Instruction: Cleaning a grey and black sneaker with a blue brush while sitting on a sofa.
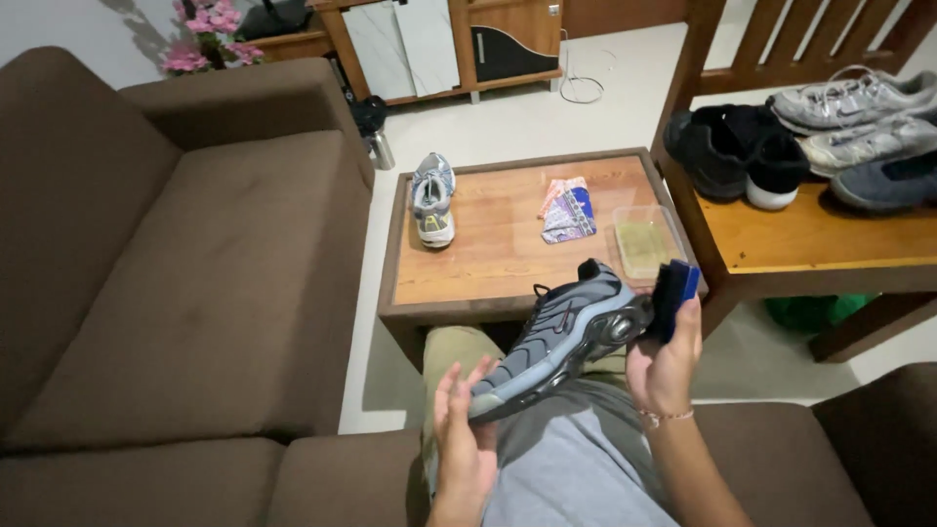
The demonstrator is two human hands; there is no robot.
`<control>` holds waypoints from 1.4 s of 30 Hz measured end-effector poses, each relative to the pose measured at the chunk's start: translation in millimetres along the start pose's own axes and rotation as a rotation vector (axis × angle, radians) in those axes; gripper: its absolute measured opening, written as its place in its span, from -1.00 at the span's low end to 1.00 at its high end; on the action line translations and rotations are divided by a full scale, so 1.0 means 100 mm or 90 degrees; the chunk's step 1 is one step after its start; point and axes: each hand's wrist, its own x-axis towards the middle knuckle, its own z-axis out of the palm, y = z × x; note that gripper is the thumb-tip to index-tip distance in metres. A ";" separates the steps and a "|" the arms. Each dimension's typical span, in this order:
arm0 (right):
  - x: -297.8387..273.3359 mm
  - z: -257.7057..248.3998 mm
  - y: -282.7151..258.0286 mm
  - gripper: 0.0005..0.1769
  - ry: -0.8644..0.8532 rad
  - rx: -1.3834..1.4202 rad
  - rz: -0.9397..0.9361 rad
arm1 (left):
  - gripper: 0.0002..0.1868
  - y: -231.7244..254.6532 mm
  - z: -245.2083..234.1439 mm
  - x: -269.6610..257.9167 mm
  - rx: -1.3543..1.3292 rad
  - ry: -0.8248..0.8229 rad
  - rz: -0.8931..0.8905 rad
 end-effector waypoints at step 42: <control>-0.74 0.92 -0.39 -0.60 -0.439 -0.607 -0.913 | -0.20 0.29 0.68 0.10 0.026 -0.368 0.686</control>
